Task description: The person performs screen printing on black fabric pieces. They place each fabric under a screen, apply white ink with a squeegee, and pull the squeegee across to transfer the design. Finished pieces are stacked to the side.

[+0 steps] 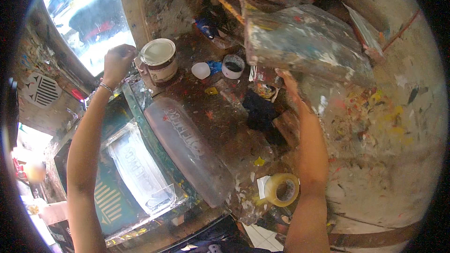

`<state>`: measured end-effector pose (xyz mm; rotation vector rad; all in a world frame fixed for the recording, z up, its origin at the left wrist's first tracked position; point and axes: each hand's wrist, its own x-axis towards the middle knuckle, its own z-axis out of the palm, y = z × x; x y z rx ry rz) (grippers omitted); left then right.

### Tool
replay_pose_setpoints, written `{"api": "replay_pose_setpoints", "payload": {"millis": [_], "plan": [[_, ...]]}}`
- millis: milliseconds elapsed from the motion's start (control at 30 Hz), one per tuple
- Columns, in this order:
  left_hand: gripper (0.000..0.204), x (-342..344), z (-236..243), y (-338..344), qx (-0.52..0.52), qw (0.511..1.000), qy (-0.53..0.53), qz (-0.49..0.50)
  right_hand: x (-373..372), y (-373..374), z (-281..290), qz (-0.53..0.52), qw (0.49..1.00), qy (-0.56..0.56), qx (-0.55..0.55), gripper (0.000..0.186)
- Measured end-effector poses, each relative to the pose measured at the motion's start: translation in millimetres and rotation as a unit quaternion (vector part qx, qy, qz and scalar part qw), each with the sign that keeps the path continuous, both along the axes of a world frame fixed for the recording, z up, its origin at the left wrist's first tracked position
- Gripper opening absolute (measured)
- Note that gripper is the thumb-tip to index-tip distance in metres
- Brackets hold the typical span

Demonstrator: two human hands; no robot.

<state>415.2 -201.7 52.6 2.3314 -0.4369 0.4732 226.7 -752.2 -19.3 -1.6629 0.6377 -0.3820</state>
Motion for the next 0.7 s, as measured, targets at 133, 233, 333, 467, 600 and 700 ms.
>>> {"api": "replay_pose_setpoints", "payload": {"millis": [133,233,333,467,600,700], "plan": [[0.026,-0.1,-0.6,1.3,0.029,1.000,0.005,0.009,-16.7,21.2,-3.6,0.069,0.990,-0.101,-0.067,0.037],[0.026,0.2,3.0,-10.8,0.024,1.000,-0.012,-0.012,-22.2,8.4,-12.8,0.055,0.983,-0.152,-0.082,0.036],[0.025,-4.3,4.8,-6.2,0.039,0.999,-0.019,0.005,-16.9,57.2,4.9,-0.023,0.977,-0.042,-0.206,0.034],[0.022,-7.4,12.3,-13.8,0.070,0.997,-0.032,0.005,-33.4,91.7,38.0,-0.059,0.910,0.073,-0.404,0.033],[0.025,-3.9,10.9,-23.4,0.043,0.999,-0.003,0.002,-35.3,73.5,29.2,-0.062,0.857,0.033,-0.511,0.035],[0.026,4.8,0.7,-41.0,0.035,0.999,-0.002,-0.023,-40.8,56.9,20.9,-0.063,0.837,0.069,-0.539,0.034]]}}
